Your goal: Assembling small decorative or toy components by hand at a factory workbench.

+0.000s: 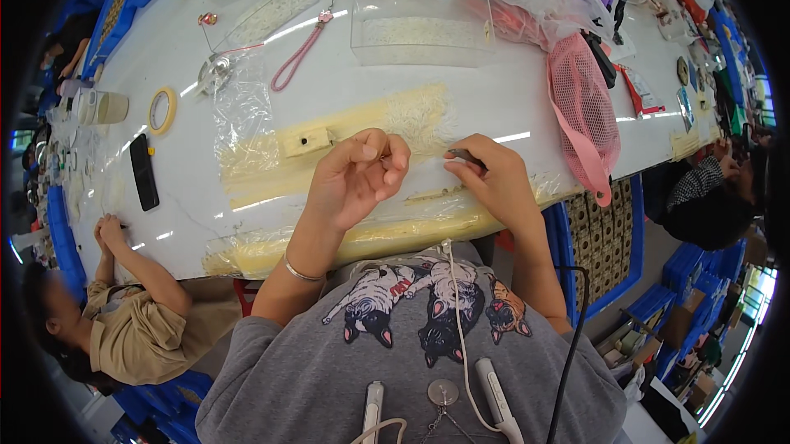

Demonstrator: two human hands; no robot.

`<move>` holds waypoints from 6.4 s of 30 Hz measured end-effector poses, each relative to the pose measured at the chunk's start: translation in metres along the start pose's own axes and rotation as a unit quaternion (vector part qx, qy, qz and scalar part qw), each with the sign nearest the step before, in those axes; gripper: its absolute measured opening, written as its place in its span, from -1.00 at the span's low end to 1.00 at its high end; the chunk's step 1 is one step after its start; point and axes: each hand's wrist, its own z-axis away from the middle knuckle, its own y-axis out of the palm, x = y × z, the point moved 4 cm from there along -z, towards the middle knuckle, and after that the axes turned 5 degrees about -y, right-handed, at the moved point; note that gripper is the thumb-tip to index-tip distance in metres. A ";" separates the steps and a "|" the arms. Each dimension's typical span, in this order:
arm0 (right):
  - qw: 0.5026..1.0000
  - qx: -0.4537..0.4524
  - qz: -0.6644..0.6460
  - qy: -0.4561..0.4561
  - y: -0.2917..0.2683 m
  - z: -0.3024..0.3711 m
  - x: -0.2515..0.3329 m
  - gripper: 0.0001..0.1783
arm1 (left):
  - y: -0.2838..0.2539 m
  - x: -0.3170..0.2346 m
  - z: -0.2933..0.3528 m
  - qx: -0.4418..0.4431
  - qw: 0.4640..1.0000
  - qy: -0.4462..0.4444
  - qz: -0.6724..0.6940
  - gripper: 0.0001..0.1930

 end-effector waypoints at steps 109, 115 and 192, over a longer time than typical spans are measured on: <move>0.980 0.115 -0.041 -0.159 0.001 -0.003 0.064 -0.68 | 0.063 0.004 0.028 -0.052 0.934 0.048 -0.351 -0.75; 0.978 0.113 -0.074 -0.156 0.002 -0.003 0.063 -0.71 | 0.062 0.002 0.027 -0.031 0.919 0.056 -0.390 -0.73; 0.985 0.023 -0.155 -0.078 -0.001 0.005 0.060 -0.77 | 0.054 0.005 0.033 -0.079 0.879 0.127 -0.452 -0.81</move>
